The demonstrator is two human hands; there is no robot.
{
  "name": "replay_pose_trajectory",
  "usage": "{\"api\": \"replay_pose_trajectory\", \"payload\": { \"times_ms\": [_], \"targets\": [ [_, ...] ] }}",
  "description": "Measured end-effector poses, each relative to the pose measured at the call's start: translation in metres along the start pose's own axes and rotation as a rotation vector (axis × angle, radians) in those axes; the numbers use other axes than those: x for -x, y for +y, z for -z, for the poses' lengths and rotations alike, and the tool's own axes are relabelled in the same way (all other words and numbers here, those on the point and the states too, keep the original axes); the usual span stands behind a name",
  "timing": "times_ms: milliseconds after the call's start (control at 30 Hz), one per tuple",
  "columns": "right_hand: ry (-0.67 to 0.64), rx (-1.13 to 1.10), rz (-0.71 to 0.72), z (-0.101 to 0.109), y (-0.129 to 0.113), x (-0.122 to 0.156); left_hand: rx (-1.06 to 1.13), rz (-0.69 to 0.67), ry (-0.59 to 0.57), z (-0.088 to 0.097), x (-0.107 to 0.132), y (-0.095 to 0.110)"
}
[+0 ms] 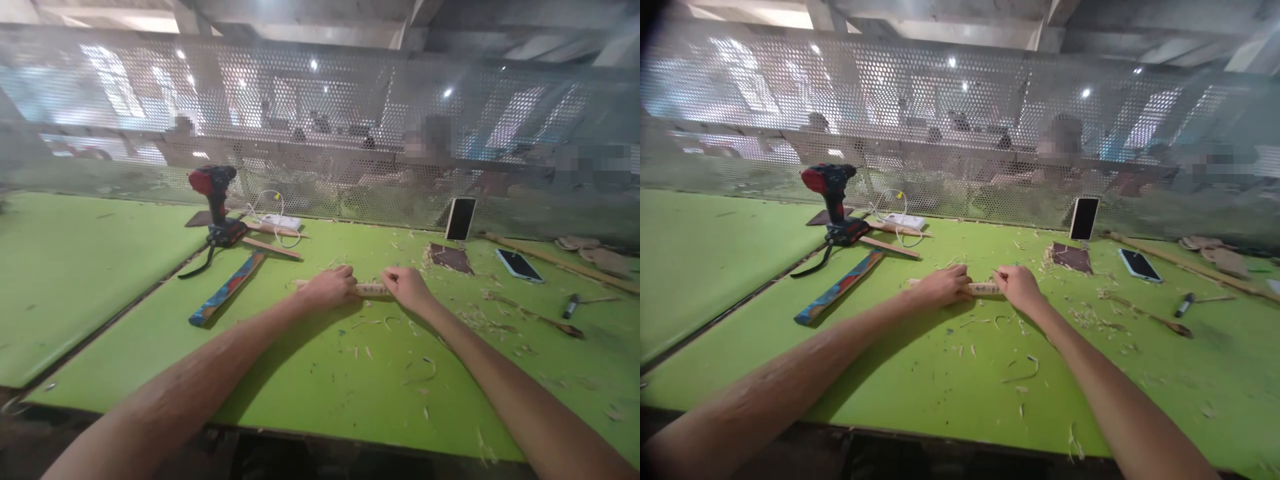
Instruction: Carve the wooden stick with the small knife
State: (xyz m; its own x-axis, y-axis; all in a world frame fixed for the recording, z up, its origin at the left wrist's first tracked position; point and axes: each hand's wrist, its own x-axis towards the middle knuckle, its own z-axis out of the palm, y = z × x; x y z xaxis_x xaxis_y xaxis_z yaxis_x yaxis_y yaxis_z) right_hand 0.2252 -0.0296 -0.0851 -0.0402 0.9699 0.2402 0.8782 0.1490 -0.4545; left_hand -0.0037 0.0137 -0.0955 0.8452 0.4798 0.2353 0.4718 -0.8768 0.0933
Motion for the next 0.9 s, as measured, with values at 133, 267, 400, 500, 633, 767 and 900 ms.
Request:
{"api": "replay_pose_trajectory", "payload": {
  "times_ms": [133, 267, 400, 500, 633, 767, 900],
  "targets": [
    [-0.046, -0.011, 0.034, -0.002, -0.001, 0.002, -0.014, 0.002, 0.017, 0.001, 0.002, 0.005],
    [-0.076, -0.016, -0.002, -0.005, 0.0, 0.003, 0.004, 0.035, 0.002, 0.005, 0.003, 0.01],
    [-0.105, -0.026, -0.063, -0.008, 0.001, 0.002, 0.039, 0.062, -0.059, 0.005, 0.0, 0.01],
    [-0.103, -0.007, -0.055, -0.008, 0.002, 0.002, 0.027, 0.066, -0.067, 0.004, -0.001, 0.009],
    [-0.106, 0.003, -0.03, -0.008, 0.001, 0.001, -0.006, 0.064, -0.079, 0.004, -0.001, 0.01],
    [-0.13, -0.019, -0.072, -0.007, -0.002, 0.002, -0.055, 0.055, -0.065, 0.006, 0.0, 0.013],
    [-0.132, -0.011, -0.061, -0.006, -0.003, 0.002, -0.086, 0.06, -0.072, 0.009, 0.001, 0.015]
  ]
}}
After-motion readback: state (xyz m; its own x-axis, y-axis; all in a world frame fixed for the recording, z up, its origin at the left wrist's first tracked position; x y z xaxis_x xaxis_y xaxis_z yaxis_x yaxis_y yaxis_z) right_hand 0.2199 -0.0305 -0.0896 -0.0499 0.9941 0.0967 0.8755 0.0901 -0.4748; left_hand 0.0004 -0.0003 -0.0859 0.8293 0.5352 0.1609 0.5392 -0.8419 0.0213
